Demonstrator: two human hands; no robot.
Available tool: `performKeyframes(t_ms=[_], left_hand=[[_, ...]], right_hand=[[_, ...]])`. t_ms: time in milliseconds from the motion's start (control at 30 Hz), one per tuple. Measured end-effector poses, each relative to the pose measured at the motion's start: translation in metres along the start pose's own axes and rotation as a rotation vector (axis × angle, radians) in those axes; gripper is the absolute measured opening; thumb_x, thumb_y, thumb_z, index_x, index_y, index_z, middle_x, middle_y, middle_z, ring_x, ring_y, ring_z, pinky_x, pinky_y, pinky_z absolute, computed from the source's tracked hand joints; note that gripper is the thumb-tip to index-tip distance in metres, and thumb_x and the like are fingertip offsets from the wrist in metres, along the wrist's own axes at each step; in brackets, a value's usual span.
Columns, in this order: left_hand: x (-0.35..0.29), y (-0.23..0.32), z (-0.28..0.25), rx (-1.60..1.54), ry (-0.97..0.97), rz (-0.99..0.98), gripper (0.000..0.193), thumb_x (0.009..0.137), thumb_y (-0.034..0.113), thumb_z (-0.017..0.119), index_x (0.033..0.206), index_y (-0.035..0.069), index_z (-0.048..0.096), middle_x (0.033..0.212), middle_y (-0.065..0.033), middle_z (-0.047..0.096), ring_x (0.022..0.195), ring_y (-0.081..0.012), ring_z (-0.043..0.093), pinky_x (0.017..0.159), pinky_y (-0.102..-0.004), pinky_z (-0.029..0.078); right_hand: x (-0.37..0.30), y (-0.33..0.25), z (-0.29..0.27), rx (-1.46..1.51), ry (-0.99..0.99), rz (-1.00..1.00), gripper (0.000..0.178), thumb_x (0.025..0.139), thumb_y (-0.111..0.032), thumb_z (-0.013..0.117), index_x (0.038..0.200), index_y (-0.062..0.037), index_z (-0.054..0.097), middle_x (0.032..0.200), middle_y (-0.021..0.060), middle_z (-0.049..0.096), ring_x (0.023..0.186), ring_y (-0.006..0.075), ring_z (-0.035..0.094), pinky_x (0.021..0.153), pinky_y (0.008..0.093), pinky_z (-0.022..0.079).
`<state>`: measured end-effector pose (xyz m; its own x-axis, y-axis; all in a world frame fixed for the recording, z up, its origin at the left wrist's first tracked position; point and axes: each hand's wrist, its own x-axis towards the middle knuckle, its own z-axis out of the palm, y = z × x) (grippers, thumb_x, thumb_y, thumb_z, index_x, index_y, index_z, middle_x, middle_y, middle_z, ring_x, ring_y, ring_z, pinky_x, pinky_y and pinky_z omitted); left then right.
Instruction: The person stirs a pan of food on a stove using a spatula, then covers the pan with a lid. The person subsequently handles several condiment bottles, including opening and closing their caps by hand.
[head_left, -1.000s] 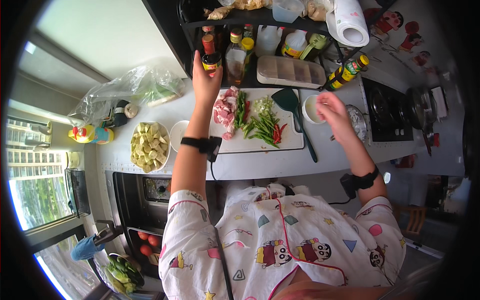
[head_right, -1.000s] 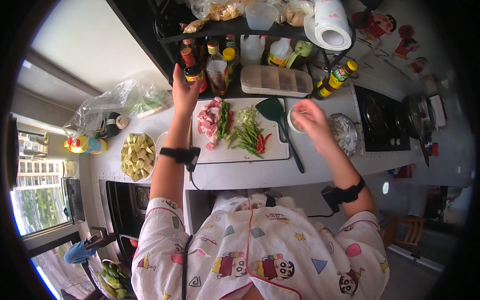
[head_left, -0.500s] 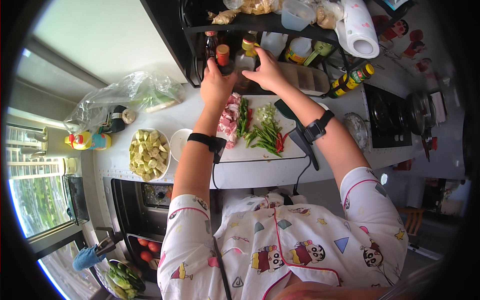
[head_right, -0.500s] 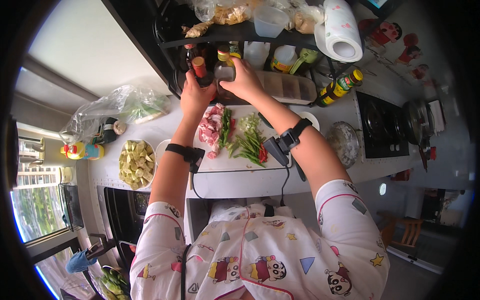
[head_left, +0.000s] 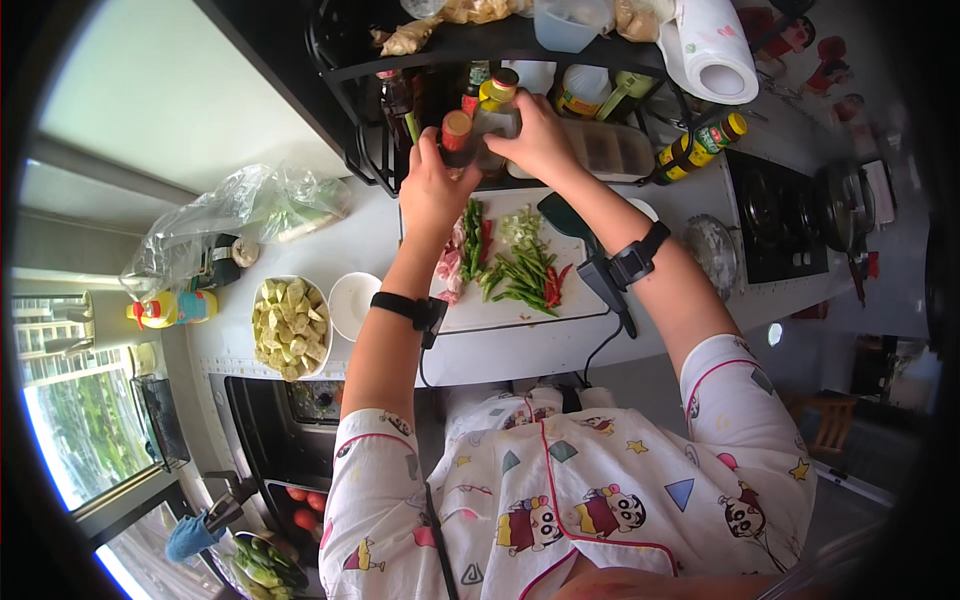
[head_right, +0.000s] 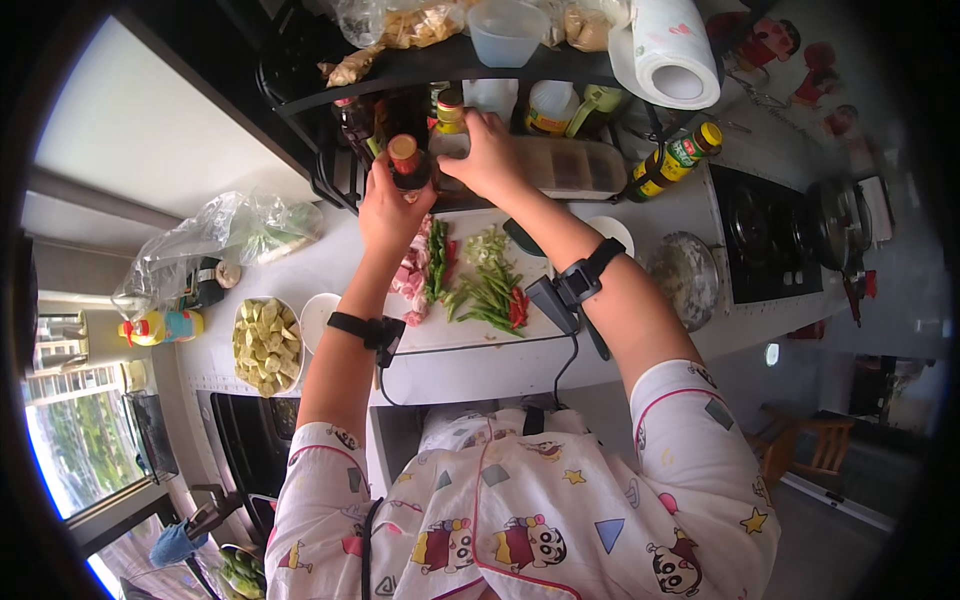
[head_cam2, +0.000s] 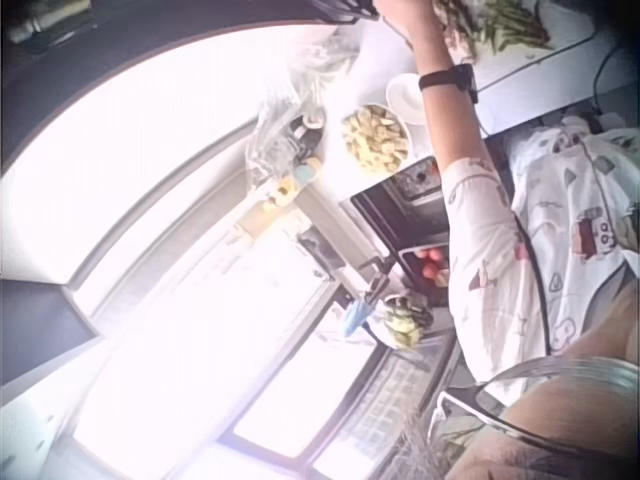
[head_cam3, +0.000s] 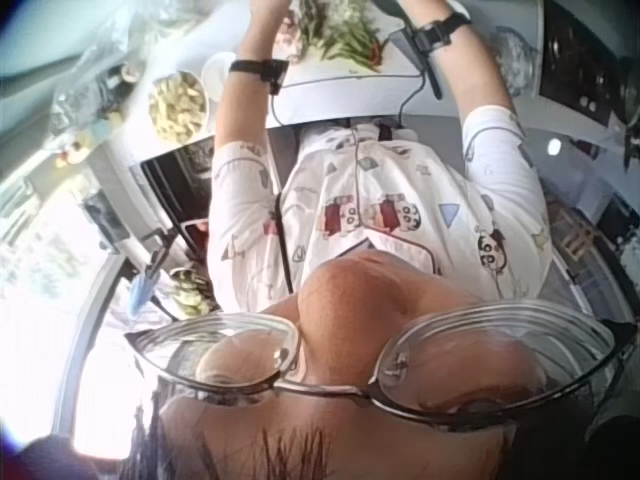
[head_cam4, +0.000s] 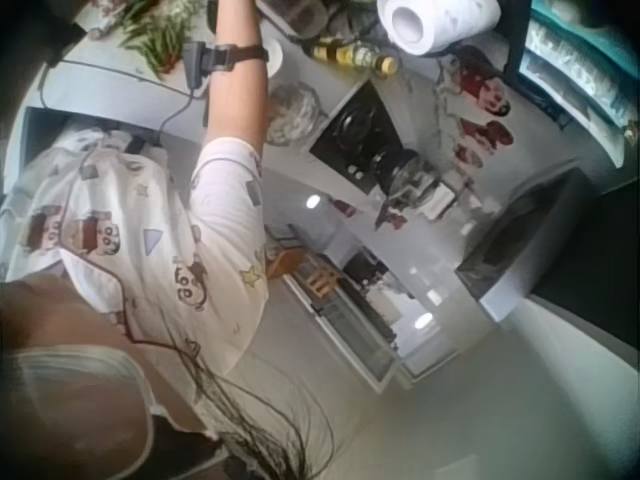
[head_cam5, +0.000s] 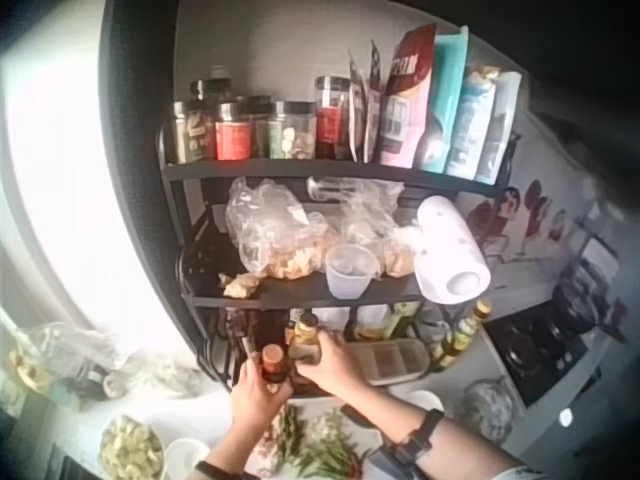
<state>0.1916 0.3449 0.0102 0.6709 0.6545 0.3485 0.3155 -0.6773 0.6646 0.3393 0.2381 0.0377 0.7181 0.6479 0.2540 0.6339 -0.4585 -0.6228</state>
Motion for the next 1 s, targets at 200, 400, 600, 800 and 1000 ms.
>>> performKeyframes(t_ms=[200, 400, 600, 800, 1000], left_hand=[[0.001, -0.002, 0.0, -0.046, 0.101, -0.01, 0.065, 0.075, 0.029, 0.077, 0.124, 0.002, 0.044, 0.11, -0.0192, 0.061, 0.09, -0.0413, 0.065, 0.07, -0.046, 0.055], [0.028, -0.006, 0.01, -0.058, 0.089, -0.023, 0.062, 0.076, 0.03, 0.075, 0.122, 0.004, 0.044, 0.11, -0.0218, 0.061, 0.092, -0.0455, 0.063, 0.074, -0.049, 0.054], [0.033, -0.01, 0.016, -0.058, 0.069, -0.009, 0.065, 0.078, 0.031, 0.076, 0.127, 0.005, 0.042, 0.112, -0.0235, 0.061, 0.095, -0.0459, 0.062, 0.077, -0.049, 0.053], [0.052, -0.025, 0.029, -0.055, 0.018, 0.033, 0.067, 0.082, 0.027, 0.074, 0.135, 0.005, 0.041, 0.115, -0.0247, 0.062, 0.1, -0.0442, 0.062, 0.08, -0.0476, 0.053], [0.043, -0.033, 0.031, -0.105, 0.121, 0.11, 0.066, 0.083, 0.009, 0.067, 0.144, 0.005, 0.039, 0.119, -0.0248, 0.061, 0.101, -0.0448, 0.062, 0.085, -0.0455, 0.052]], right_hand=[[-0.001, 0.008, 0.001, -0.007, 0.027, -0.069, 0.064, 0.074, -0.033, 0.08, 0.123, -0.0042, 0.052, 0.12, 0.0164, 0.056, 0.11, 0.0348, 0.058, 0.092, 0.041, 0.049], [-0.011, 0.002, 0.004, 0.018, 0.049, -0.094, 0.062, 0.073, -0.029, 0.08, 0.123, -0.0055, 0.053, 0.119, 0.0169, 0.057, 0.113, 0.0363, 0.056, 0.092, 0.0425, 0.049], [-0.039, -0.003, -0.009, 0.042, 0.046, -0.159, 0.06, 0.074, -0.02, 0.081, 0.124, -0.0044, 0.053, 0.121, 0.0144, 0.055, 0.095, 0.0298, 0.065, 0.074, 0.0378, 0.055], [-0.049, -0.006, -0.011, 0.127, 0.025, -0.13, 0.063, 0.072, -0.023, 0.08, 0.126, -0.0077, 0.052, 0.12, 0.0141, 0.056, 0.105, 0.0362, 0.06, 0.087, 0.0439, 0.052], [-0.053, 0.001, -0.01, 0.196, 0.017, -0.12, 0.062, 0.076, -0.02, 0.078, 0.131, -0.0081, 0.05, 0.124, 0.014, 0.056, 0.101, 0.0353, 0.062, 0.081, 0.0418, 0.054]])
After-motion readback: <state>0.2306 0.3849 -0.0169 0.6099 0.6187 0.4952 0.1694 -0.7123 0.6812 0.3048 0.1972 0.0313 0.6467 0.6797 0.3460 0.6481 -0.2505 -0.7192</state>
